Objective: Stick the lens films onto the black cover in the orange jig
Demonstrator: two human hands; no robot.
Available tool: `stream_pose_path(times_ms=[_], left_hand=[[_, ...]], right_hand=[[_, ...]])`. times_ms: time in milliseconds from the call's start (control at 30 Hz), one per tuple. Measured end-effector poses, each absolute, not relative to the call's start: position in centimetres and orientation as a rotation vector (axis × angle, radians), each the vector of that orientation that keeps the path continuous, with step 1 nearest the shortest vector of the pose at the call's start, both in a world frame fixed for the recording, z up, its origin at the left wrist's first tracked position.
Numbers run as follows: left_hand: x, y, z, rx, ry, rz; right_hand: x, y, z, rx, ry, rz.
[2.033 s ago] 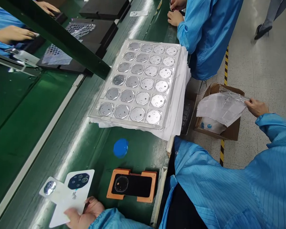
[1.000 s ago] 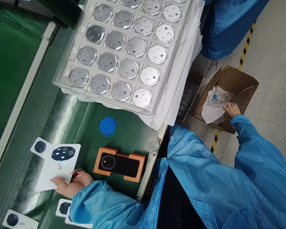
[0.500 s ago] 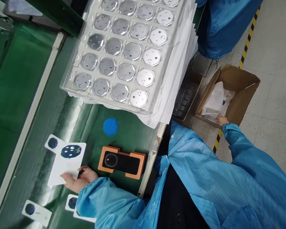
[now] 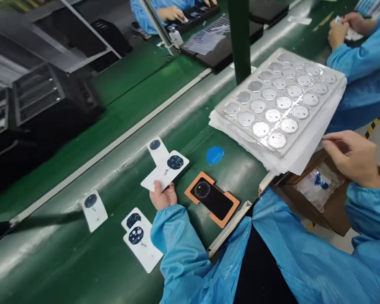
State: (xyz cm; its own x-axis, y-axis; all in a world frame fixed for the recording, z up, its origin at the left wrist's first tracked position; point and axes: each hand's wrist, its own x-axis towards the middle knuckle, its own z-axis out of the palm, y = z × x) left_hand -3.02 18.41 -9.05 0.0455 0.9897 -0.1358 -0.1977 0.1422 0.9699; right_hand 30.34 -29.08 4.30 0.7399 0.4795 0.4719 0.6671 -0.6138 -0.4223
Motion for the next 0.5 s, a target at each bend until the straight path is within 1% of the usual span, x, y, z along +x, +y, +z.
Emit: stream_pose_path(times_ms=[100,200,300,400,500], left_hand=[[-3.0,18.2,-9.8,0.808,0.973,1.197],[-2.4,17.9,-10.1,0.668,0.898,1.195],[-1.7,17.8,-9.8,0.560,0.851,1.182],[-1.3,17.6,-9.4,0.460,0.809,1.173],[-1.2,17.3,-9.0,0.362,0.750,1.170]], right_hand=[[30.9,-22.1,7.1,-2.418,-1.283,-0.077],[32.4,-19.4,8.1,-2.631,-1.328,0.179],[33.8,-19.3,8.9,-2.761,-1.287,0.250],[34.5,-19.4,9.2,-2.770,-1.287,0.323],[35.5,-19.5,8.9,-2.783,-1.276,0.278]])
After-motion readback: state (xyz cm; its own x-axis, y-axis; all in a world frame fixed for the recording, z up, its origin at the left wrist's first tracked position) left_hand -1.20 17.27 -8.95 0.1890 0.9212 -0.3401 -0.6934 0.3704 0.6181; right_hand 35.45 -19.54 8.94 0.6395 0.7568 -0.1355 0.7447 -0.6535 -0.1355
